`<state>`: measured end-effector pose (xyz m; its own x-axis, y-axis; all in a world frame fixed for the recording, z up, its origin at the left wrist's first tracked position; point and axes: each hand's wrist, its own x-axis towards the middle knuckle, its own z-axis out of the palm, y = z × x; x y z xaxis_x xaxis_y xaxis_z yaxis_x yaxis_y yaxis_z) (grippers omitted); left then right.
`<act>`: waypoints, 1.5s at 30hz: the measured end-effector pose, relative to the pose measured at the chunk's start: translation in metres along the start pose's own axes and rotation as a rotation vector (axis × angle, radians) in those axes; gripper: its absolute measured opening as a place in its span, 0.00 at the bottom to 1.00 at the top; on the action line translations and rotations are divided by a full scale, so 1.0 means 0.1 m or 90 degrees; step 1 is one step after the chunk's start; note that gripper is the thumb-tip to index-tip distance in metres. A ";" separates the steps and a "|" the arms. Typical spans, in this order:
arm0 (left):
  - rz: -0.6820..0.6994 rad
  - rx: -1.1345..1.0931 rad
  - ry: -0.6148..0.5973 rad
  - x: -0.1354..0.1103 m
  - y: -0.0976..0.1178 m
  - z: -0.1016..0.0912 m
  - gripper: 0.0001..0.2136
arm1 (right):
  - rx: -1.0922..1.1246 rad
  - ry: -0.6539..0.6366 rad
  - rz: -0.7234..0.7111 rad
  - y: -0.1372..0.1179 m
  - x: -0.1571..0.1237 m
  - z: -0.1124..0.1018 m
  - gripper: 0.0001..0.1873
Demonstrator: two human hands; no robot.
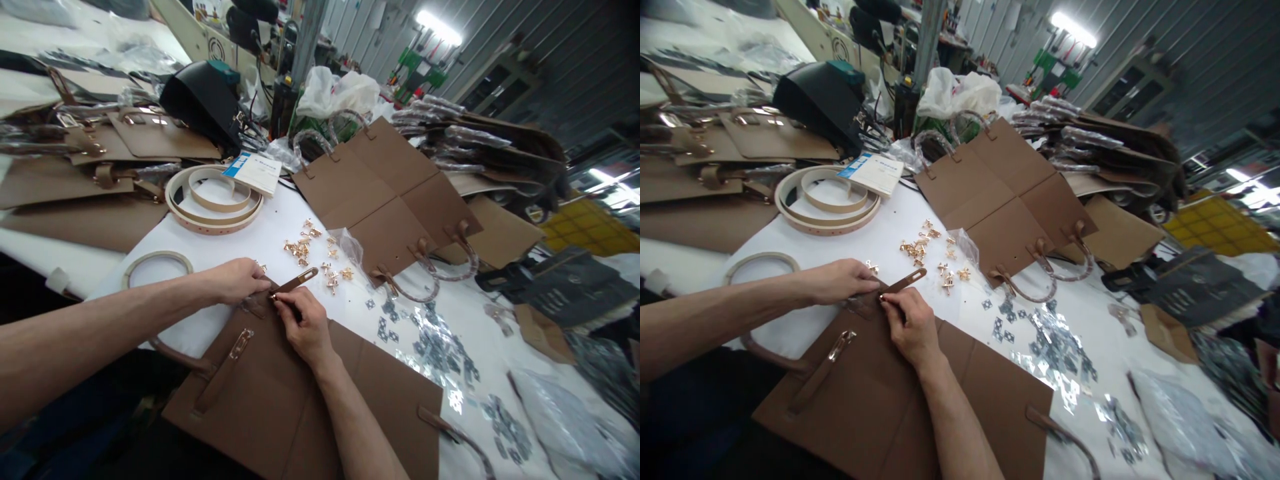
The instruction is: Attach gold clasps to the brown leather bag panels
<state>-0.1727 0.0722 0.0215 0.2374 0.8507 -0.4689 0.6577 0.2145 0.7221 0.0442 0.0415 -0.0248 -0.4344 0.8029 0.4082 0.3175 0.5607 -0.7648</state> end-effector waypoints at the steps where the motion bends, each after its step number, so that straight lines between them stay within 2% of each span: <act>1: -0.004 -0.048 0.001 0.01 -0.05 0.04 0.16 | 0.006 0.005 0.006 0.00 0.00 0.00 0.08; 6: -0.010 -0.387 -0.028 0.01 -0.20 0.19 0.23 | 0.048 0.027 0.033 -0.01 0.01 -0.03 0.08; 12: -0.037 -0.523 -0.026 -0.08 -0.19 0.19 0.25 | 0.062 0.040 0.038 -0.03 0.01 -0.04 0.08; 24: -0.043 -0.505 0.010 -0.10 -0.17 0.17 0.20 | -0.021 0.036 -0.006 -0.08 0.04 0.03 0.08; 32: -0.025 -0.517 -0.031 -0.12 -0.18 0.18 0.21 | 0.086 0.036 0.101 -0.08 0.06 -0.03 0.05; 35: -0.019 -0.511 -0.035 -0.12 -0.17 0.17 0.21 | 0.116 0.028 0.115 -0.07 0.06 -0.04 0.05; 45: -0.017 -0.538 -0.030 -0.11 -0.18 0.18 0.21 | 0.029 0.013 0.013 -0.08 0.07 -0.03 0.06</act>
<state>-0.1747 0.0500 0.0044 0.2713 0.8232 -0.4988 -0.0875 0.5372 0.8389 0.0415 0.0433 -0.0143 -0.4109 0.8185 0.4016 0.2878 0.5344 -0.7947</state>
